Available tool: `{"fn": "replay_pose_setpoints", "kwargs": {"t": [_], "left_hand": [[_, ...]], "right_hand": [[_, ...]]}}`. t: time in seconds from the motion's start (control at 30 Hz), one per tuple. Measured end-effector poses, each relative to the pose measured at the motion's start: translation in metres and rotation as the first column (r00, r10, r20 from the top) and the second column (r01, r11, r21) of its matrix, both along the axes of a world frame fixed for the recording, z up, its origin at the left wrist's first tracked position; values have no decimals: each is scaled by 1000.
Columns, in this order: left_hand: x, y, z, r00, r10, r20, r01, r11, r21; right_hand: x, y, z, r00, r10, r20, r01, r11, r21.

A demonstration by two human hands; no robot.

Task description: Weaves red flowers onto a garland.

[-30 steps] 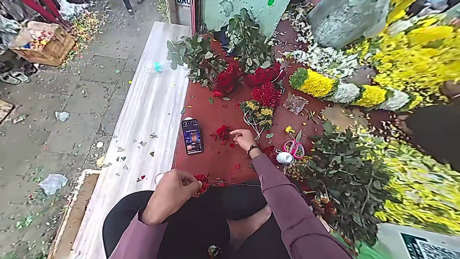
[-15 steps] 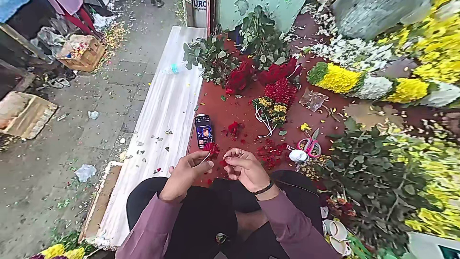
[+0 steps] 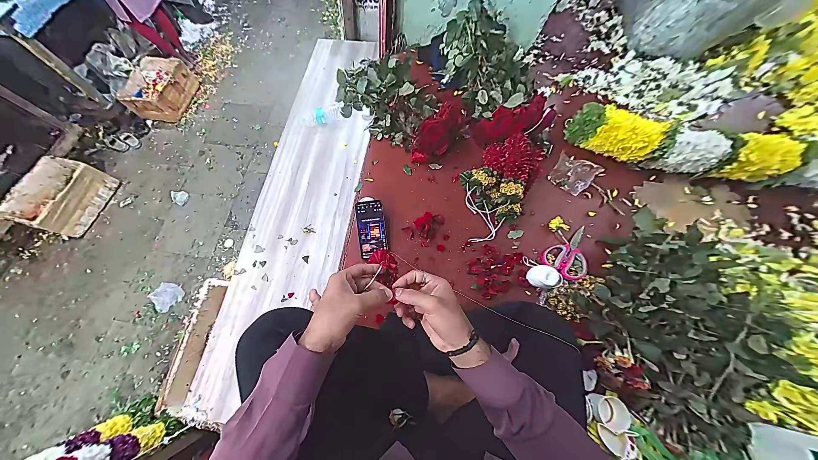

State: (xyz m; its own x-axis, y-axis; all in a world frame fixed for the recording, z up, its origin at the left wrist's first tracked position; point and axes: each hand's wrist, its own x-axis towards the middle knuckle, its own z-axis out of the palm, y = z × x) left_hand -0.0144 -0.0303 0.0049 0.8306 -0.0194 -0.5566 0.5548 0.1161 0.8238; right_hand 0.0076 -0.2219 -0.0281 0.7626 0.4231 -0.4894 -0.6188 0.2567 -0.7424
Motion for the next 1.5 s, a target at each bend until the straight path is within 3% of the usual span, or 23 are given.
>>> {"fn": "replay_pose_setpoints", "kwargs": {"t": [0.13,0.4,0.6,0.7,0.83,1.03,1.37,1.5], "left_hand": [[1,2,2,998,64,8,-64,998,-1],[0,1,-3,997,67,27,-68,997,38],[1,4,-7,1000,-4,-7,4,1000,2],[1,3,-6,1000,-8,-5,8,1000,-3],[0,1,-7,1000,-5,16,3,996,90],[-4,-5,-14,984,-99,148,68,977,204],[-4,2,-19,957,-198,213,112,927,359],[-2,4,-20,966,-200,162,134,928,347]], "right_hand": [[1,-4,-13,980,64,189,-92,985,143],[-4,4,-17,929,-86,360,85,996,19],[-3,1,-16,974,-97,203,64,984,164],[-3,1,-14,979,-163,120,136,969,208],[-2,2,-13,958,-279,69,269,954,130],[-5,9,-22,944,-323,71,327,943,-53],[-8,10,-24,971,-239,-9,238,969,-66],[-4,5,-30,988,-79,-134,71,995,-64]]}}
